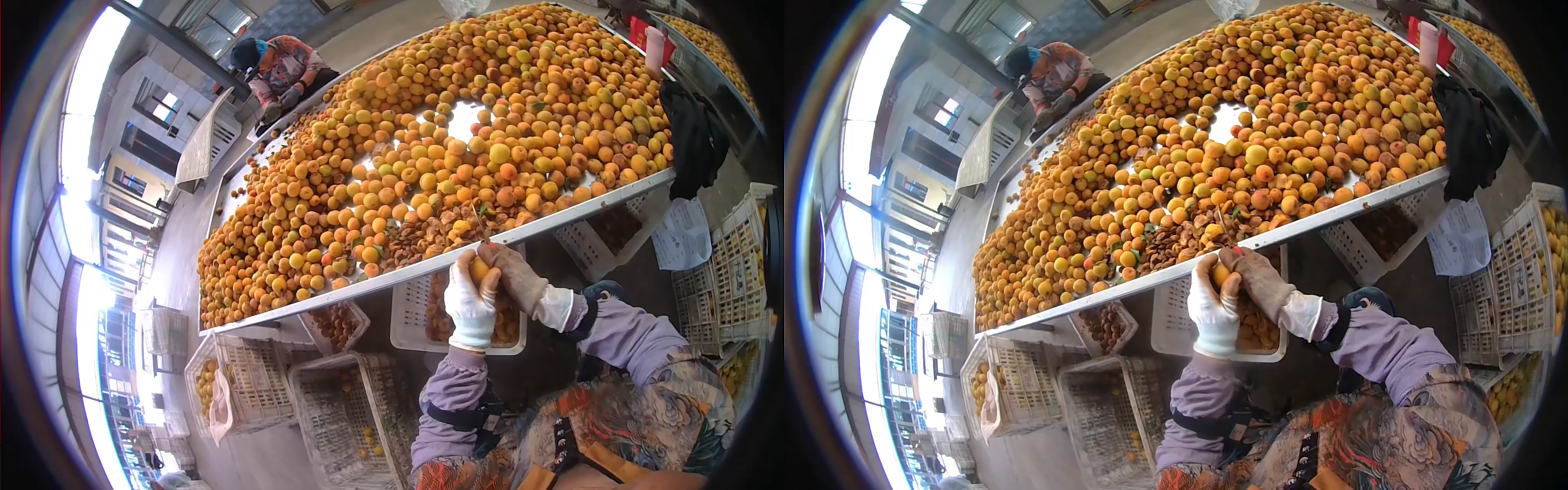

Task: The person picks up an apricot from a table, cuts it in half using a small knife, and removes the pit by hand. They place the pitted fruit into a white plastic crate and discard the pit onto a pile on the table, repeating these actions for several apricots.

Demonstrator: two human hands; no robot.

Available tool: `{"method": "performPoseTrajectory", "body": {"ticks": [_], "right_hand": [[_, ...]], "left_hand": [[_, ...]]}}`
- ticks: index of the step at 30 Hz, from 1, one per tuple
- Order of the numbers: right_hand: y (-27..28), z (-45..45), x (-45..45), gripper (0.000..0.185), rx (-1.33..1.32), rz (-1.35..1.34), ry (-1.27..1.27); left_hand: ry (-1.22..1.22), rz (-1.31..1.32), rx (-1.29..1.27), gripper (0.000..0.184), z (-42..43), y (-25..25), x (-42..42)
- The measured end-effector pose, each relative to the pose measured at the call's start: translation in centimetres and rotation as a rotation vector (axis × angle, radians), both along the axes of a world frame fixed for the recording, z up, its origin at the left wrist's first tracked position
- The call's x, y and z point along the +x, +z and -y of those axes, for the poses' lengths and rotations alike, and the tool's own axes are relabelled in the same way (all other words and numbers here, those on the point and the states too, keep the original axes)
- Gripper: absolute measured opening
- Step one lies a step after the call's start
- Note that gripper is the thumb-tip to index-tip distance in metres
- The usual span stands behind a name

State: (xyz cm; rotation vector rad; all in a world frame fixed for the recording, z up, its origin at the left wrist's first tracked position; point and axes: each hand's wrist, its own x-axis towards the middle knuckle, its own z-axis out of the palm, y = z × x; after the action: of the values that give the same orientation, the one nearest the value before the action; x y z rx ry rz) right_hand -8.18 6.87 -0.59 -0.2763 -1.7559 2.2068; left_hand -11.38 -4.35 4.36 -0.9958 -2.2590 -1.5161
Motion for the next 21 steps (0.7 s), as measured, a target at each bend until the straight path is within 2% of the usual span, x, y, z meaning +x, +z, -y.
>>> {"method": "performPoseTrajectory", "body": {"ticks": [2,3,6,7,10,14,15,17,20,21], "right_hand": [[3.3,1.1,0.6,0.026,-0.129,0.075,-0.088],[2.3,1.5,0.1,0.025,-0.257,0.021,-0.124],[2.3,2.0,-0.4,0.023,-0.309,0.031,-0.202],[2.6,2.2,-0.5,0.021,-0.452,-0.025,-0.195],[3.4,2.0,-0.5,0.021,-0.323,-0.064,-0.206],[5.0,1.6,-0.4,0.017,-0.205,0.044,-0.255],[3.1,1.5,-1.1,0.018,-0.299,-0.081,-0.24],[3.2,0.5,-0.7,0.017,-0.313,-0.083,-0.283],[3.6,-0.3,-0.4,0.013,-0.33,-0.018,-0.243],[2.7,-0.6,-0.6,0.011,-0.362,-0.072,-0.219]], "left_hand": [[-0.001,-0.059,-0.003,0.041,-0.5,-0.1,0.0],[0.029,-0.004,0.002,0.039,-0.7,-0.1,0.1],[0.064,0.039,0.012,0.033,-1.3,0.3,0.3],[0.066,0.051,0.027,0.033,-1.4,0.2,0.2],[0.05,0.109,0.077,0.033,-1.9,0.4,0.3],[0.033,0.211,0.125,0.031,-2.2,-0.4,0.0],[0.01,0.161,0.077,0.031,-2.1,-0.5,-0.2],[-0.026,0.068,0.005,0.03,-2.2,0.4,-0.5],[-0.082,0.141,-0.045,0.027,-1.5,0.7,-0.5],[-0.064,0.157,-0.026,0.026,-1.5,0.6,-0.6]]}}
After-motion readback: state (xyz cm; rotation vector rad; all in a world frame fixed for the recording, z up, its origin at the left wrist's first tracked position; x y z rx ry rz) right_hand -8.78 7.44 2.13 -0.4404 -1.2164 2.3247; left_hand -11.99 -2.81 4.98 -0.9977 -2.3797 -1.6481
